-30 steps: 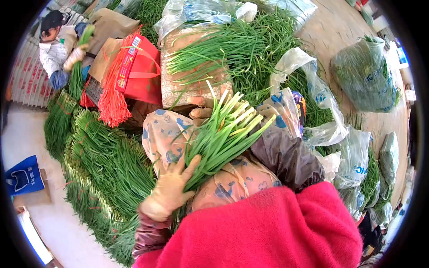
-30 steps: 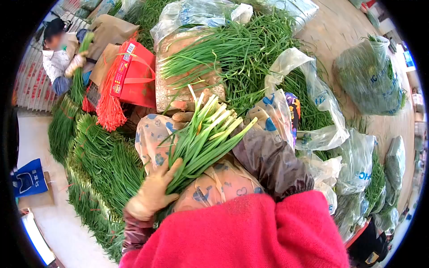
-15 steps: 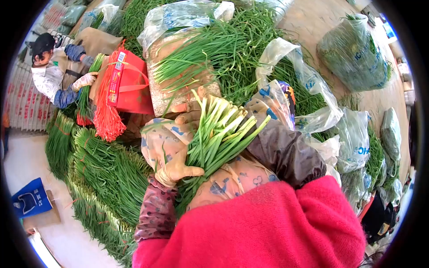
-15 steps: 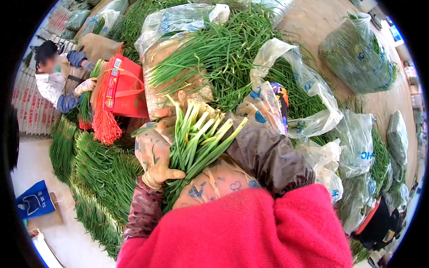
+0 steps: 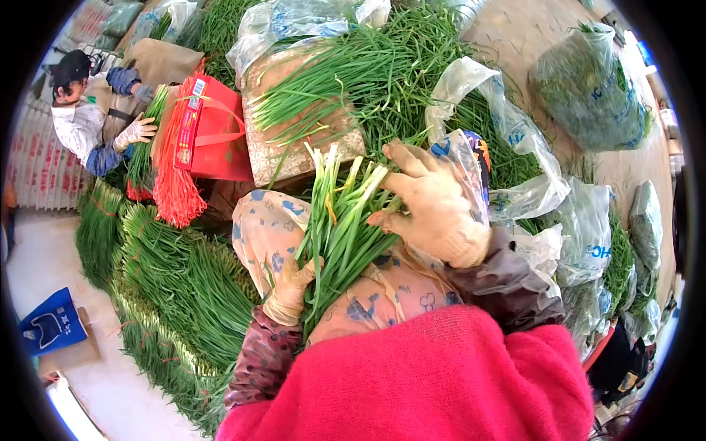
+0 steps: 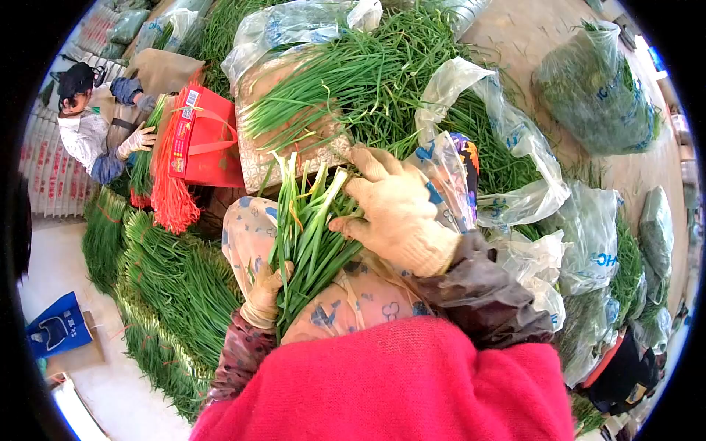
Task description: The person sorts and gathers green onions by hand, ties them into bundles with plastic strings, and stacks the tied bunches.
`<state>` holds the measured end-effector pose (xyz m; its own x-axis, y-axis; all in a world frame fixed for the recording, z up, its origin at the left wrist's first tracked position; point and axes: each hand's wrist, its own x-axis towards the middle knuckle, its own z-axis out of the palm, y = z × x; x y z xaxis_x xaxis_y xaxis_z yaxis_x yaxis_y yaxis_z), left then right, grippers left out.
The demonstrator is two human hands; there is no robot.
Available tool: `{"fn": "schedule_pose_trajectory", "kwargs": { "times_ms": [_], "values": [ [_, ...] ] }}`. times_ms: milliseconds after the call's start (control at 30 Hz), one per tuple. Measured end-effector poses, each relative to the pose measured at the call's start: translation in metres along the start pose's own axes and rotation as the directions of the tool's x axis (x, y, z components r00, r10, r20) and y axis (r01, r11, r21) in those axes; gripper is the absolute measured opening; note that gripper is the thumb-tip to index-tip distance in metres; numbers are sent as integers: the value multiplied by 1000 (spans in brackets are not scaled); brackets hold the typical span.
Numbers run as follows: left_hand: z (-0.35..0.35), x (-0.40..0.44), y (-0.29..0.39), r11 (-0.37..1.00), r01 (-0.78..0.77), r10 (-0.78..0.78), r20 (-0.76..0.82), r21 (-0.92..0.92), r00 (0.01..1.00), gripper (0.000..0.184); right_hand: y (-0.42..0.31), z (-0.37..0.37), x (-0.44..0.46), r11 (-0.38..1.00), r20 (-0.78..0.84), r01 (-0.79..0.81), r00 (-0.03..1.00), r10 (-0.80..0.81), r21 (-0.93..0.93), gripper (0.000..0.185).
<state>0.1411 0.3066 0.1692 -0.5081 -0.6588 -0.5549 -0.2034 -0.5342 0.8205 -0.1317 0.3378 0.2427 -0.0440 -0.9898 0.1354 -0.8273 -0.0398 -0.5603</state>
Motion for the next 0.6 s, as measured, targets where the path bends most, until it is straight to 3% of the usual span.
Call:
{"fn": "schedule_pose_trajectory", "kwargs": {
  "times_ms": [67,100,133,167,267,300,367,433,500,567,600],
  "values": [
    [3,-1,-3,997,-11,14,-40,81,999,52,8,27,-5,998,-40,-65,997,66,6,27],
    [4,-4,-4,988,-20,32,-75,155,997,53,15,39,-8,987,-19,-80,996,84,141,25],
    [10,-9,-5,1000,-21,23,-126,20,992,52,20,45,-9,958,4,-97,995,99,272,23],
    [7,-9,-8,1000,-19,22,-126,24,992,52,23,48,-9,956,3,-98,995,101,275,23],
    [1,-4,-20,998,35,-27,-152,54,988,49,30,45,-3,1000,1,8,1000,-8,-22,12],
    [4,-4,-23,999,24,-17,-173,40,985,47,35,45,2,996,-68,39,997,-44,-76,9],
    [8,-5,-24,1000,15,-11,-198,21,980,46,58,38,19,997,-40,-68,997,67,-30,7],
    [11,-8,-19,986,-132,152,-222,101,963,44,95,37,30,971,-293,-222,926,239,90,8],
    [3,-9,-35,987,-157,156,-276,19,948,42,123,20,41,913,-351,-390,844,406,119,16],
    [1,-9,-38,979,-193,163,-327,-62,931,40,124,3,44,898,-325,-438,854,406,-29,29],
    [6,-9,-32,967,-255,249,-344,28,905,39,106,-4,41,903,-313,-407,883,349,-140,36]
  ]
}}
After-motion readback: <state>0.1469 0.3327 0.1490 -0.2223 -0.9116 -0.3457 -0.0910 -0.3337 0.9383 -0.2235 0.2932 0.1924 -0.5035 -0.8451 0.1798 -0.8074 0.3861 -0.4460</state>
